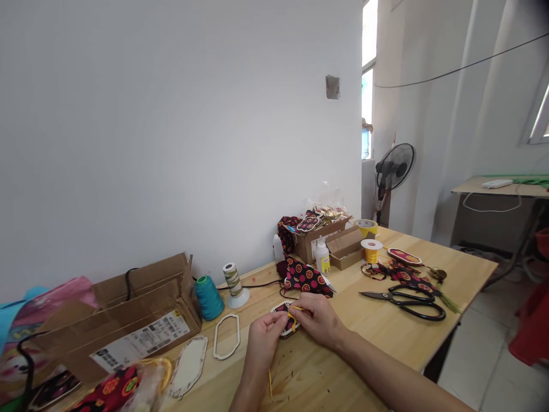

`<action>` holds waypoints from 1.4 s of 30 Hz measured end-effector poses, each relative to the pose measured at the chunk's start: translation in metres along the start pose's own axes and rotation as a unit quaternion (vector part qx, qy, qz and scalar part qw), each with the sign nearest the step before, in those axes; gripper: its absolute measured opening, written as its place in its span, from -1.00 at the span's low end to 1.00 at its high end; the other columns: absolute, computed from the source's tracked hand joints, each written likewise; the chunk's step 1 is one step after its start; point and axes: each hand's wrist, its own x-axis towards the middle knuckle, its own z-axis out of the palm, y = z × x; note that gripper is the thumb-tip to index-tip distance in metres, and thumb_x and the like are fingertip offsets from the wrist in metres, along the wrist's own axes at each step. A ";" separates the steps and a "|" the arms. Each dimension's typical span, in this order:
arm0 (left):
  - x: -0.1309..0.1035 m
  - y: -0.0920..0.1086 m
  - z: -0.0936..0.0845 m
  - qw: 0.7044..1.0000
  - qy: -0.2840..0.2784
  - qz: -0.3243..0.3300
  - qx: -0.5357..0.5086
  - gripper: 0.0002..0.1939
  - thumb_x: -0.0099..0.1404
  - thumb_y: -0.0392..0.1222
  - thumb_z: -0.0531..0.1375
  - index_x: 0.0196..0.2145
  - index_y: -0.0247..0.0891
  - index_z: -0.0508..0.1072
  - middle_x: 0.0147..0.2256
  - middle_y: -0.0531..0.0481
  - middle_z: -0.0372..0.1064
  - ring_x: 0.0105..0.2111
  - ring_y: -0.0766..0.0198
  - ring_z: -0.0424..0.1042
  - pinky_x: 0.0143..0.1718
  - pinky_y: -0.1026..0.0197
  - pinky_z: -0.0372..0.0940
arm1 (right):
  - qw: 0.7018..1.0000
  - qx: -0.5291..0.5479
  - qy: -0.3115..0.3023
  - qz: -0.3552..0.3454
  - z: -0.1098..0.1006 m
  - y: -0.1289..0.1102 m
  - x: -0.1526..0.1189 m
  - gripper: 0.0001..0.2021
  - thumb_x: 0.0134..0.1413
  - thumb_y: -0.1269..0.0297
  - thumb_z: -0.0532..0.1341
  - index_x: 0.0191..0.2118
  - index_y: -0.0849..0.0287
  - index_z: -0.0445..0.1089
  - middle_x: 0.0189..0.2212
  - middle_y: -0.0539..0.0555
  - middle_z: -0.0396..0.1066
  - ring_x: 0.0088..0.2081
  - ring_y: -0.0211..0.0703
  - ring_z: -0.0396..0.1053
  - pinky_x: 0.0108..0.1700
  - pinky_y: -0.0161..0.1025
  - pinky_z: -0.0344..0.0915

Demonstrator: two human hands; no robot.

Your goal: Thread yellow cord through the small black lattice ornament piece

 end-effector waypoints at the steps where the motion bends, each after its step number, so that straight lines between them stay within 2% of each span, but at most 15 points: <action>1: 0.000 0.001 0.001 1.000 -0.003 -0.002 -0.001 -0.72 -0.24 -0.11 0.31 -0.54 -0.36 0.50 -0.66 0.00 0.46 -0.60 0.30 0.39 -0.51 0.32 0.23 | 1.000 0.002 0.003 0.003 0.000 0.000 0.000 -0.77 0.05 0.33 0.04 -0.48 0.21 0.40 -0.66 -0.04 0.19 -0.57 -0.32 0.14 -0.54 -0.40 0.01; 8: -0.003 0.004 0.005 1.000 -0.005 -0.003 -0.005 -0.73 -0.27 -0.16 0.33 -0.52 -0.31 0.50 -0.60 0.02 0.50 -0.56 0.28 0.42 -0.45 0.29 0.28 | 0.999 0.030 0.025 0.012 0.001 0.002 0.001 -0.82 0.02 0.32 0.08 -0.39 0.21 0.42 -0.66 -0.04 0.23 -0.60 -0.34 0.12 -0.57 -0.41 0.02; 13: -0.006 0.006 0.008 1.000 0.003 -0.012 0.010 -0.80 -0.26 -0.20 0.33 -0.59 -0.33 0.49 -0.69 0.05 0.47 -0.67 0.37 0.36 -0.58 0.39 0.21 | 0.999 0.038 0.031 0.017 0.001 0.002 0.002 -0.82 0.00 0.34 0.09 -0.45 0.20 0.43 -0.69 -0.05 0.21 -0.62 -0.34 0.12 -0.58 -0.41 0.01; 18: -0.008 0.010 0.010 0.999 -0.003 -0.025 0.021 -0.82 -0.24 -0.20 0.32 -0.60 -0.35 0.49 -0.66 0.02 0.48 -0.66 0.38 0.37 -0.56 0.40 0.20 | 0.998 0.035 0.039 0.029 0.003 0.002 0.000 -0.80 -0.01 0.37 0.08 -0.51 0.21 0.42 -0.68 -0.03 0.24 -0.59 -0.32 0.15 -0.56 -0.40 0.03; 27: -0.001 -0.001 0.003 1.000 -0.002 -0.019 0.005 -0.70 -0.27 -0.11 0.32 -0.53 -0.35 0.50 -0.66 0.00 0.46 -0.59 0.30 0.39 -0.49 0.32 0.23 | 0.997 0.052 0.046 0.041 0.003 0.007 0.001 -0.80 0.01 0.33 0.08 -0.47 0.22 0.43 -0.63 0.03 0.35 -0.58 -0.31 0.21 -0.56 -0.40 0.09; 37: 0.003 -0.003 0.001 0.999 -0.003 -0.019 0.029 -0.69 -0.28 -0.11 0.32 -0.56 -0.39 0.50 -0.69 0.00 0.45 -0.65 0.31 0.35 -0.56 0.32 0.18 | 0.996 0.068 0.034 0.035 0.003 0.003 0.000 -0.79 0.01 0.30 0.08 -0.48 0.19 0.43 -0.63 0.02 0.33 -0.56 -0.29 0.20 -0.52 -0.38 0.07; 42: 0.000 -0.002 0.003 1.000 -0.016 -0.025 0.010 -0.72 -0.25 -0.11 0.32 -0.56 -0.36 0.49 -0.67 0.00 0.46 -0.61 0.30 0.38 -0.48 0.30 0.22 | 0.992 0.095 0.041 0.066 0.002 0.005 -0.001 -0.79 -0.01 0.29 0.08 -0.50 0.20 0.42 -0.61 0.03 0.33 -0.54 -0.28 0.18 -0.49 -0.35 0.06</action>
